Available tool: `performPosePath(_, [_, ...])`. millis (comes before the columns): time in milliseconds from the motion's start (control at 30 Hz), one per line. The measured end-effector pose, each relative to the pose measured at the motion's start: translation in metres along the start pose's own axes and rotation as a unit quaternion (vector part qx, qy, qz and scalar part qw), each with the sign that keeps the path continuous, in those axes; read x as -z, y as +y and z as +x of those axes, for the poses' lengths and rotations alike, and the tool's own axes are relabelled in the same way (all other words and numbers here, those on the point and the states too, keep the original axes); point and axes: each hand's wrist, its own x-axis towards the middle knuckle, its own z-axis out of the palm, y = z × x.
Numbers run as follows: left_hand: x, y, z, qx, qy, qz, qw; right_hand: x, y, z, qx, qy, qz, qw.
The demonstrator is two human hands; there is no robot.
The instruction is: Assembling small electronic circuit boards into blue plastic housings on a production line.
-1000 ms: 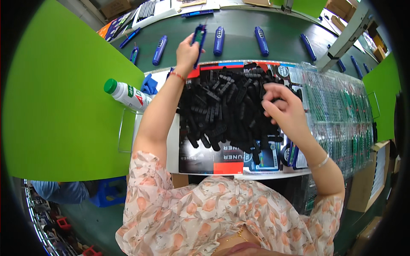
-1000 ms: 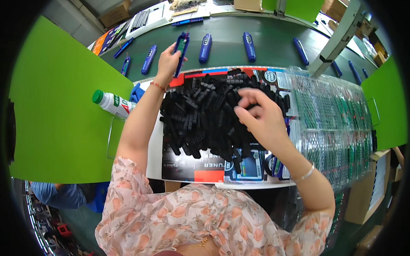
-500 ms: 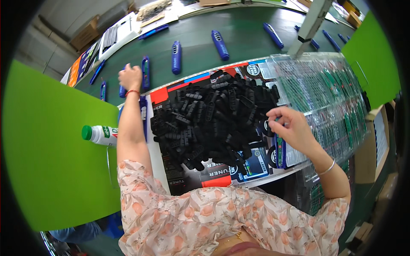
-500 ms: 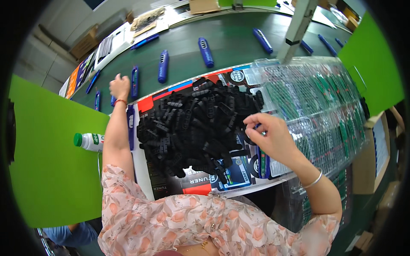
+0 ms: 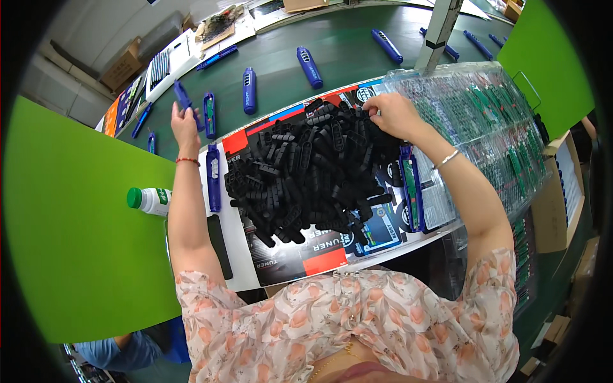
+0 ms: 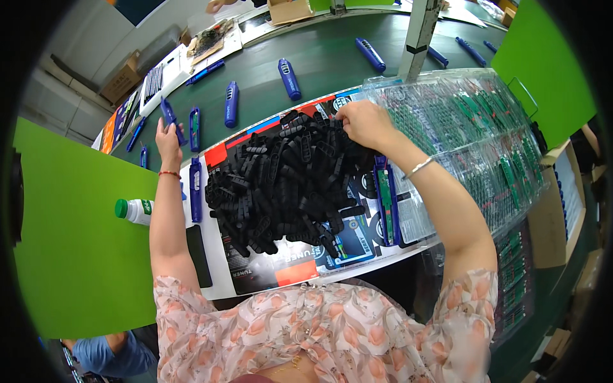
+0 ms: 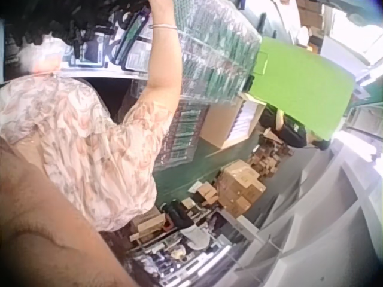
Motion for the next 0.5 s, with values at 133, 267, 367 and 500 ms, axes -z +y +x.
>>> performPosePath(133, [-0.033,0.093,-0.107,0.131,-0.198,-0.359,0.903,0.009,-0.003,0.004,-0.046,-0.037,0.043,0.997])
performPosePath(267, [-0.05,0.144,-0.222,0.233,-0.28,-0.491,0.791,0.036,-0.009,-0.008,-0.011,-0.031,0.084,0.996])
performPosePath(367, [-0.059,0.157,-0.28,0.275,-0.299,-0.471,0.783,0.044,-0.011,-0.027,0.031,-0.105,0.075,0.991])
performPosePath(500, [-0.074,0.148,-0.326,0.286,-0.295,-0.417,0.811,0.043,-0.032,-0.053,0.018,-0.101,-0.081,0.991])
